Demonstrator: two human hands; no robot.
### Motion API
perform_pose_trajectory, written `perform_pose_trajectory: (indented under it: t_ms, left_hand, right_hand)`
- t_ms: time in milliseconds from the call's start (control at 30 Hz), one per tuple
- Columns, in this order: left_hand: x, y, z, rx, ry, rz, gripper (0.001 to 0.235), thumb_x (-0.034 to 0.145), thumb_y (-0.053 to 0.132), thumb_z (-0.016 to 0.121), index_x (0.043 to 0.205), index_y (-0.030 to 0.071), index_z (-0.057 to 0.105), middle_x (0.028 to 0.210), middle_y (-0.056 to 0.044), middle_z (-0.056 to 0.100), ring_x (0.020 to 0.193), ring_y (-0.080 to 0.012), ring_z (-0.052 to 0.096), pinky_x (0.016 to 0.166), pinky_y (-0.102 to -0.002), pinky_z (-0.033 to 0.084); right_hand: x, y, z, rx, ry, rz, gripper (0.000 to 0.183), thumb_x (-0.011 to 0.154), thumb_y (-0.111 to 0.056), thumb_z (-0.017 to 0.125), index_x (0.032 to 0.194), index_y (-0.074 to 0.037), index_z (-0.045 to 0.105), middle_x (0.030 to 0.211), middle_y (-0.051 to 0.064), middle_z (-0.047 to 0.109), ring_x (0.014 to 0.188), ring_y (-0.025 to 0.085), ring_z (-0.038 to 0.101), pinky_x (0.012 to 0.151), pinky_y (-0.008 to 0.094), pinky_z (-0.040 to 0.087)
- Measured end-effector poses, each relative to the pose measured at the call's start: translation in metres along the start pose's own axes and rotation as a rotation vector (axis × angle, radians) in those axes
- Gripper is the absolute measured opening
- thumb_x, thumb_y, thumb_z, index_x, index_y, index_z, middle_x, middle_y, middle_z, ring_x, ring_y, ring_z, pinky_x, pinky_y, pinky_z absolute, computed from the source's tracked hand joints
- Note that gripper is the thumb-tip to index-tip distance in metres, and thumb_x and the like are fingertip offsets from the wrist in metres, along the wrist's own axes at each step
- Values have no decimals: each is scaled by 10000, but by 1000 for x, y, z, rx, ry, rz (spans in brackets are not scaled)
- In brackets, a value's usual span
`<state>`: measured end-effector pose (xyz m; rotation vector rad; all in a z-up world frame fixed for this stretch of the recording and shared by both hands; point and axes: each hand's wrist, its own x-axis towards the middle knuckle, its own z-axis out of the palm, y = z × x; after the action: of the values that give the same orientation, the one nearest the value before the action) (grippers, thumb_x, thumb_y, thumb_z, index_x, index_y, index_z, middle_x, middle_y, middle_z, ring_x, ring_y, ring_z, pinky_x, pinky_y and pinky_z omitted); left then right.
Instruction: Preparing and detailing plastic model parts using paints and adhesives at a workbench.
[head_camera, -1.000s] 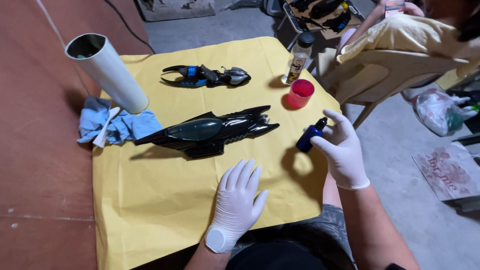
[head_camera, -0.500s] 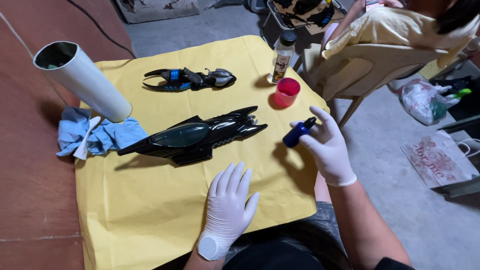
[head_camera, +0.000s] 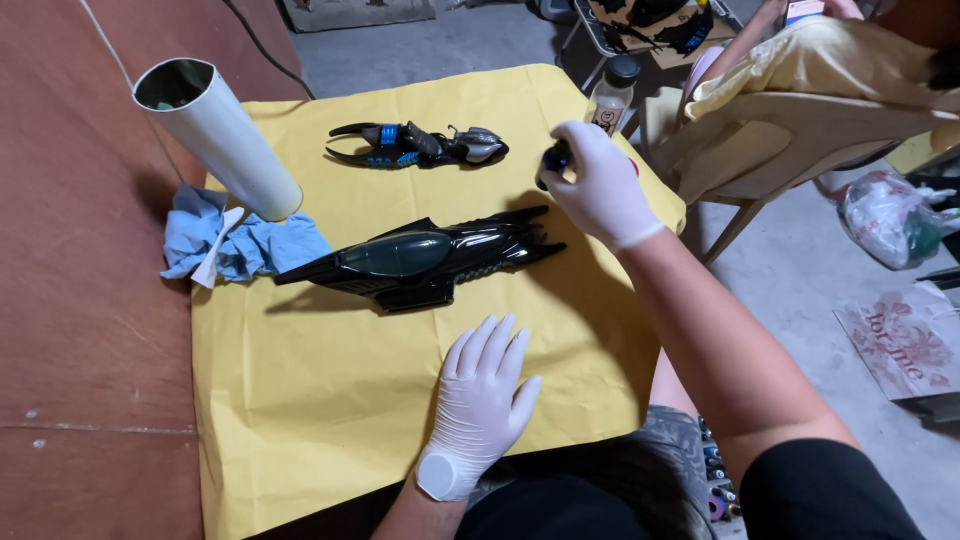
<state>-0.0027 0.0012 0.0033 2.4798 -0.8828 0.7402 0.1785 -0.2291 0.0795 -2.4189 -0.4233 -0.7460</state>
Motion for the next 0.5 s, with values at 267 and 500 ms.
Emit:
perform_pose_trajectory:
  t_ms: [267,500]
  left_hand:
    - [-1,-1,1,-7,-12,-8,499,895,335,672,1308,55,656,1401,-170,629,1286,-357,572,1092,-477,427]
    - [0,-1,2,5,-14,5,507,900,341,672,1319,57,649,1398,-167,633,1290,-362,574,1095,-479,428]
  right_hand:
    - [22,29,36,-158,-229,211,476,852,-155,667,1305,-40,580,1126,241,647,915,437,651,752,498,511]
    - [21,13,11,-63,-208,226,578,801,-5,605,1374,-65,559,1196,206,700,1011,409,672,837,480,528]
